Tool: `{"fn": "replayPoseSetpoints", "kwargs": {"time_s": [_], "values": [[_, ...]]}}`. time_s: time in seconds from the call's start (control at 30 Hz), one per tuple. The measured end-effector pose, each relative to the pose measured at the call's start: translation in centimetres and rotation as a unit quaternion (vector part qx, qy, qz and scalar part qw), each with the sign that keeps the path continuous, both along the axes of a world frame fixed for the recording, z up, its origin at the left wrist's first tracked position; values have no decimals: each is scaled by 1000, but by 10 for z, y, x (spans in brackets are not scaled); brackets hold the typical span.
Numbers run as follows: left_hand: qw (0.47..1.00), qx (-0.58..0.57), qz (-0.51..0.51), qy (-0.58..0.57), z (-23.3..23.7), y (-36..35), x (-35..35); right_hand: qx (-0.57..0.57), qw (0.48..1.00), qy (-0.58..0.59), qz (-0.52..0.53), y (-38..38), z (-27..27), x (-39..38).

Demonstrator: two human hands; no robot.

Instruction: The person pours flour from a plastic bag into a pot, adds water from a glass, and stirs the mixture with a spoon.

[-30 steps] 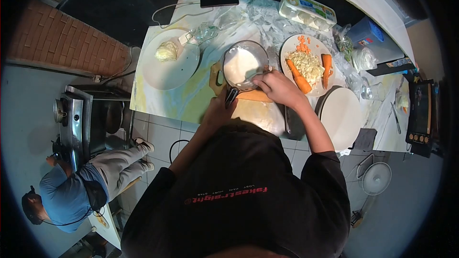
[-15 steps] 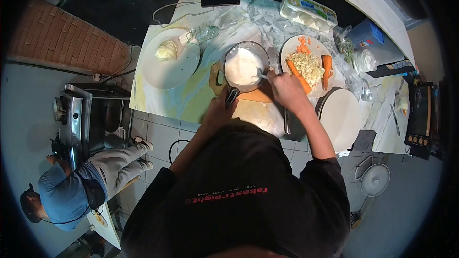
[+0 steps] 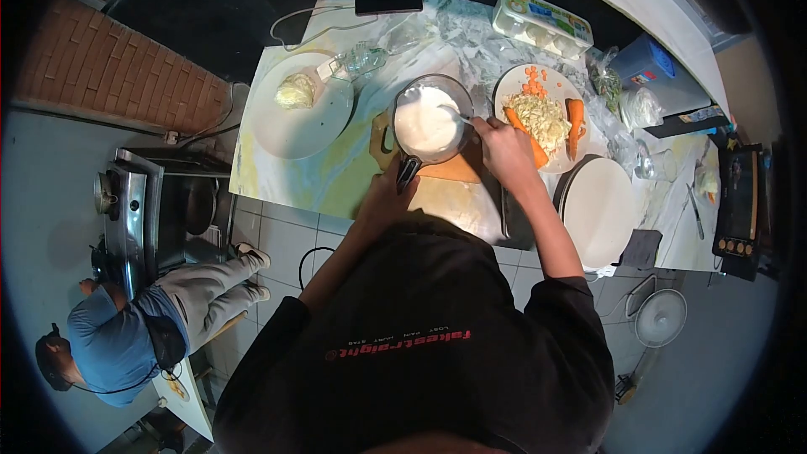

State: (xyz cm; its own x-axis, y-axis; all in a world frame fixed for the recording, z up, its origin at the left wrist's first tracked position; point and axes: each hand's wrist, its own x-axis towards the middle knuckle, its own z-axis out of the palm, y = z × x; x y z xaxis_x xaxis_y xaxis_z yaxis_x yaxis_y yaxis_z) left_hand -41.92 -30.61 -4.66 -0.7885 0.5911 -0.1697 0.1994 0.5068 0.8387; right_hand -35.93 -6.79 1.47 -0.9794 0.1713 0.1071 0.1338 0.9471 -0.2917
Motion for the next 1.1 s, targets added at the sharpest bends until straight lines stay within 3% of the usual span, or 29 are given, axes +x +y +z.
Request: {"fn": "replayPoseSetpoints", "kwargs": {"time_s": [0.2,0.27,0.47,0.57,0.87,1.1], "values": [[1000,7,-2,13,-3,0,3,-39,997,-48,44,-21,2,15],[1000,-3,5,17,-4,0,4,-75,995,18,64,-28,-4,8],[1000,-1,1,-1,2,0,-1,-31,997,59,36,-10,-6,-11],[1000,10,9,8,-2,-1,-1,16,1000,7,-16,1,-7,-1],[1000,-12,8,-3,2,-3,9,-67,995,44,52,-32,-3,4],[1000,23,6,7,-6,-2,-4,-1,1000,30,-8,-6,-6,-11]]}}
